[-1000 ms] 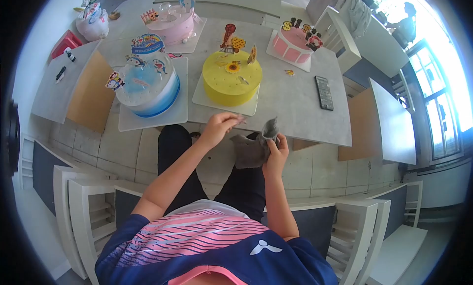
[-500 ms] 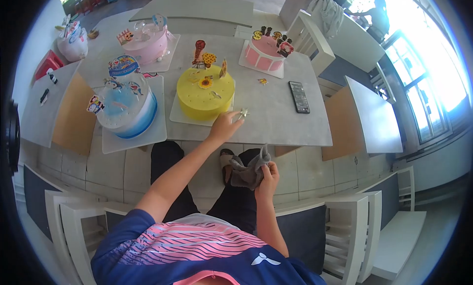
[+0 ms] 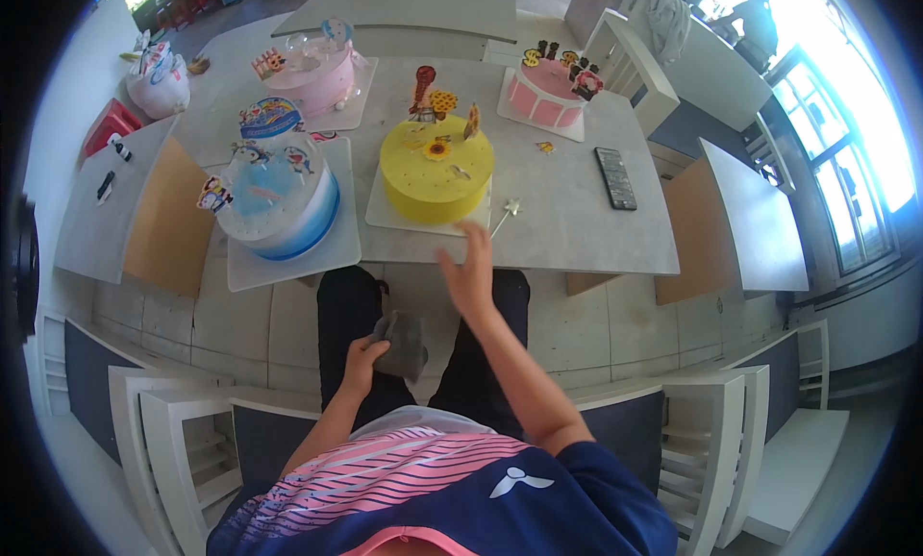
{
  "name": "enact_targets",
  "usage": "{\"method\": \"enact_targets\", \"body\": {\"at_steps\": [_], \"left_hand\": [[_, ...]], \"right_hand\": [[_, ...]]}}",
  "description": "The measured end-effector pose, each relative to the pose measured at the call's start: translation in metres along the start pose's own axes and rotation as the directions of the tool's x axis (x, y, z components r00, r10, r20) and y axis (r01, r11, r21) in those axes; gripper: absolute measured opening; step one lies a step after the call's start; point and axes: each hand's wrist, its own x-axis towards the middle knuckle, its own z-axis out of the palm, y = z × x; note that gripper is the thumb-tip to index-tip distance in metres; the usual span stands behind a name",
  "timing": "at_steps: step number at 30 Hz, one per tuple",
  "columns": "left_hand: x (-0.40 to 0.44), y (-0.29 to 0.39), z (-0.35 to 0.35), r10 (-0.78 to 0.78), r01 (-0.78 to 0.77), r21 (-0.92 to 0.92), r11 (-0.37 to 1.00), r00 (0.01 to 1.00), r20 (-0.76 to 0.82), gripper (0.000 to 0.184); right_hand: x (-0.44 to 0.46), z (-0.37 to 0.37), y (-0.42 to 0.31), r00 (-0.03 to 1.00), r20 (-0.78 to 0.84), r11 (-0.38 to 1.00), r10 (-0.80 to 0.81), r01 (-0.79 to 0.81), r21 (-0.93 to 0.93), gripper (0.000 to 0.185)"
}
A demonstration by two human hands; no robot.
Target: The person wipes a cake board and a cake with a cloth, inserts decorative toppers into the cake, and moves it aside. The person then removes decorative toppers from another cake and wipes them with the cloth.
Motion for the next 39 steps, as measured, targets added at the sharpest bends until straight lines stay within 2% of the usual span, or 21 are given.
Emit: {"method": "enact_targets", "body": {"at_steps": [1, 4, 6, 7, 9, 12, 16, 18, 22, 24, 25, 27, 28, 30, 31, 33, 34, 36, 37, 38, 39], "left_hand": [[-0.004, -0.003, -0.011, -0.002, 0.002, 0.0, 1.0, 1.0, -0.008, 0.023], [-0.009, -0.007, -0.033, -0.048, 0.05, -0.123, 0.991, 0.999, 0.017, 0.026], [-0.012, 0.004, -0.03, 0.054, -0.052, -0.088, 0.995, 0.998, 0.028, 0.034], [-0.012, 0.006, -0.031, 0.058, -0.056, -0.089, 0.994, 0.998, 0.024, 0.034], [-0.014, 0.007, -0.032, 0.103, -0.103, 0.016, 0.995, 0.995, 0.004, 0.037], [-0.016, 0.003, -0.032, 0.129, -0.125, 0.128, 0.984, 0.991, -0.022, 0.032], [-0.02, -0.005, -0.034, 0.094, -0.092, 0.079, 0.993, 0.995, -0.028, 0.028], [-0.021, -0.008, -0.036, 0.143, -0.14, 0.048, 0.989, 0.988, -0.063, 0.026], [-0.028, -0.002, -0.033, 0.153, -0.154, -0.006, 0.988, 0.985, -0.082, 0.024], [-0.03, 0.004, -0.029, 0.106, -0.121, -0.234, 0.965, 0.992, -0.073, 0.023], [-0.031, 0.007, -0.027, 0.12, -0.134, -0.232, 0.963, 0.99, -0.072, 0.023], [-0.031, 0.012, -0.023, 0.02, -0.016, -0.427, 0.904, 1.0, 0.003, 0.021], [-0.027, 0.009, -0.023, 0.038, -0.034, -0.427, 0.903, 0.999, -0.001, 0.021], [-0.019, 0.0, -0.023, 0.024, -0.019, -0.302, 0.953, 1.0, 0.011, 0.021], [-0.018, -0.002, -0.023, 0.026, -0.024, -0.303, 0.953, 1.0, 0.004, 0.021], [-0.015, -0.003, -0.021, 0.058, -0.059, -0.057, 0.997, 0.998, -0.018, 0.02], [-0.012, -0.003, -0.019, 0.067, -0.068, -0.062, 0.996, 0.997, -0.026, 0.02], [-0.005, -0.002, -0.017, 0.254, -0.252, 0.098, 0.963, 0.967, -0.01, 0.024], [-0.001, 0.007, -0.014, 0.268, -0.265, 0.097, 0.96, 0.963, -0.021, 0.024], [0.002, 0.021, -0.009, 0.294, -0.28, 0.263, 0.923, 0.956, -0.017, 0.024], [0.006, 0.032, -0.006, 0.31, -0.277, 0.425, 0.862, 0.951, -0.009, 0.025]], "right_hand": [[0.011, 0.006, 0.011, 0.999, -0.033, 1.0, 0.026, -0.026, -0.008, 0.045], [0.044, 0.023, 0.021, 0.994, -0.105, 0.999, 0.04, -0.038, 0.02, 0.05], [0.057, 0.03, 0.022, 0.976, -0.156, 0.927, -0.152, 0.086, -0.366, 0.058], [0.063, 0.032, 0.025, 0.976, -0.154, 0.928, -0.155, 0.09, -0.363, 0.058], [0.072, 0.035, 0.027, 0.993, -0.113, 0.91, -0.045, -0.006, -0.414, 0.067], [0.088, 0.034, 0.029, 0.998, -0.039, 0.939, -0.047, 0.031, -0.342, 0.073], [0.113, 0.033, 0.037, 0.999, 0.026, 0.964, 0.028, -0.02, -0.265, 0.073], [0.125, 0.036, 0.042, 0.993, 0.06, 0.954, 0.099, -0.077, -0.29, 0.066], [0.145, 0.04, 0.053, 0.998, 0.068, 0.922, 0.016, 0.012, -0.388, 0.056], [0.158, 0.045, 0.057, 0.987, -0.015, 0.95, 0.158, -0.156, -0.27, 0.049], [0.162, 0.045, 0.057, 0.989, -0.021, 0.953, 0.146, -0.146, -0.265, 0.049], [0.168, 0.044, 0.058, 0.98, 0.0, 0.906, 0.198, -0.183, -0.382, 0.033], [0.172, 0.044, 0.058, 0.983, -0.001, 0.912, 0.182, -0.169, -0.375, 0.033], [0.178, 0.041, 0.063, 0.993, 0.077, 0.915, 0.086, -0.048, -0.4, 0.023], [0.18, 0.04, 0.066, 0.993, 0.082, 0.917, 0.083, -0.043, -0.396, 0.023], [0.187, 0.038, 0.069, 0.996, -0.077, 0.977, 0.052, -0.067, -0.202, 0.021], [0.19, 0.033, 0.061, 0.993, -0.12, 0.986, 0.02, -0.039, -0.161, 0.022], [0.19, 0.015, 0.033, 0.994, -0.095, 0.993, 0.058, -0.067, -0.097, 0.022], [0.189, 0.007, 0.015, 0.992, -0.074, 0.993, 0.106, -0.109, -0.038, 0.023], [0.186, 0.005, 0.004, 0.993, -0.068, 0.995, 0.095, -0.097, -0.031, 0.023], [0.178, 0.006, -0.004, 0.998, 0.03, 0.964, 0.047, -0.054, 0.262, 0.021]]}}
